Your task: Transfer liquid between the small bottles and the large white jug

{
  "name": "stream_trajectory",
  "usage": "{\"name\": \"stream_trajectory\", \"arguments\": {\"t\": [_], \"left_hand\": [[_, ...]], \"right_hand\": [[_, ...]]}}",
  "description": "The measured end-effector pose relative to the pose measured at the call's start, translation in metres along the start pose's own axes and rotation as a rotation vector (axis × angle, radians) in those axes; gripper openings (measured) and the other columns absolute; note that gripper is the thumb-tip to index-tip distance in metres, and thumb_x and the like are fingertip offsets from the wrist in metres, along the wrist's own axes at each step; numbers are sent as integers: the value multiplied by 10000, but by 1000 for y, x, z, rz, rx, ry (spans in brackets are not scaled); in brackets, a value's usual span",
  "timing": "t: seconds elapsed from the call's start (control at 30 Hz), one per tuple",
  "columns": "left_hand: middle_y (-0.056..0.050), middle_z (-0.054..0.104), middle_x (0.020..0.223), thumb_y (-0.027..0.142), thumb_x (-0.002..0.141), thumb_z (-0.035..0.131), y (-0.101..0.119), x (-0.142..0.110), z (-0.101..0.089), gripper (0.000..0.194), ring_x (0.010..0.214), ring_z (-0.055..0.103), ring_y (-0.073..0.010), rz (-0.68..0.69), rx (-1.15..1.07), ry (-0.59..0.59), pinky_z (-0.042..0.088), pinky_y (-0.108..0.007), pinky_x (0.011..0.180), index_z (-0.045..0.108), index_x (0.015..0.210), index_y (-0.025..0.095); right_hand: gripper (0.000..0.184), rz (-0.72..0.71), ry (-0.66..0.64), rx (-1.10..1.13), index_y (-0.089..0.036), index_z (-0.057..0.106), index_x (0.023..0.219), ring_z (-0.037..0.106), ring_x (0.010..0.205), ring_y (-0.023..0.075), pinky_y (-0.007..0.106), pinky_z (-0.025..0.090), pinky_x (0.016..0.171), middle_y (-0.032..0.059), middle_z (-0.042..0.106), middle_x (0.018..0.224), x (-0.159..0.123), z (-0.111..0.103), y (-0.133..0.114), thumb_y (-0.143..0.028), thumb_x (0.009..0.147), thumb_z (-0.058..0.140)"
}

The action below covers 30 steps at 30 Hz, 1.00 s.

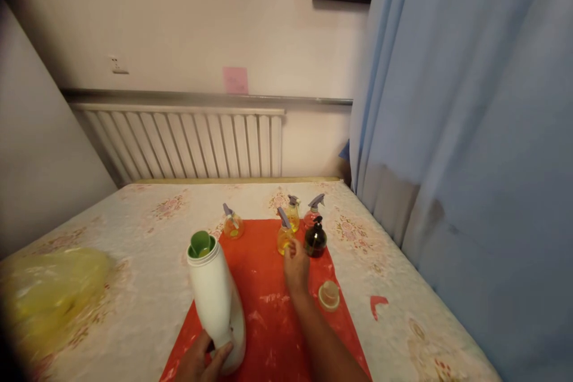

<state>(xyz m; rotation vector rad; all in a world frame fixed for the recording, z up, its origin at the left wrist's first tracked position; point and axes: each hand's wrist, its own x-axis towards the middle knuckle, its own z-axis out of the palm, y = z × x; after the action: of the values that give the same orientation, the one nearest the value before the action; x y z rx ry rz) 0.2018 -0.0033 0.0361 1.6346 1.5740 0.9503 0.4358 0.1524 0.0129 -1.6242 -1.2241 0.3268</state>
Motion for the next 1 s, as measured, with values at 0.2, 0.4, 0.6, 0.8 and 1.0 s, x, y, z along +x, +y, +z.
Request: {"name": "stream_trajectory", "arguments": {"t": [0.2,0.4,0.6,0.8,1.0], "left_hand": [[-91,753,907,422,740,571,12,0,-3,343,877,682,-293,-15,-99,-1,536,-354,784,687,930,161],[-74,737,867,382,751,570,13,2,-17,301,872,666,-290,8,-96,-36,511,-357,790,668,931,161],[-68,728,879,368,743,594,8,3,-28,284,897,649,-284,-8,-145,-36,491,-351,804,660,917,153],[-80,727,911,364,733,630,6,3,-38,304,894,649,-266,-22,-282,-34,492,-348,826,653,935,138],[-68,732,942,362,754,639,8,-2,-58,342,867,640,-245,4,-279,-57,492,-327,803,649,1011,136]], "right_hand": [[219,-52,-287,-47,-196,691,867,692,731,178,227,500,669,48,749,796,-79,5,11,-143,756,510],[227,-115,-484,-136,-200,688,877,673,819,175,228,466,724,42,741,858,-114,3,25,-108,752,522],[220,-162,-579,-213,-181,674,947,642,885,180,240,452,781,61,706,950,-119,-1,24,-146,757,569],[307,-241,-653,-283,-216,656,1030,585,1002,220,286,431,873,67,643,1058,-125,-9,19,-259,729,697],[339,-296,-690,-316,-225,648,1044,579,963,207,275,437,850,54,611,1051,-130,-15,16,-243,719,741]]}}
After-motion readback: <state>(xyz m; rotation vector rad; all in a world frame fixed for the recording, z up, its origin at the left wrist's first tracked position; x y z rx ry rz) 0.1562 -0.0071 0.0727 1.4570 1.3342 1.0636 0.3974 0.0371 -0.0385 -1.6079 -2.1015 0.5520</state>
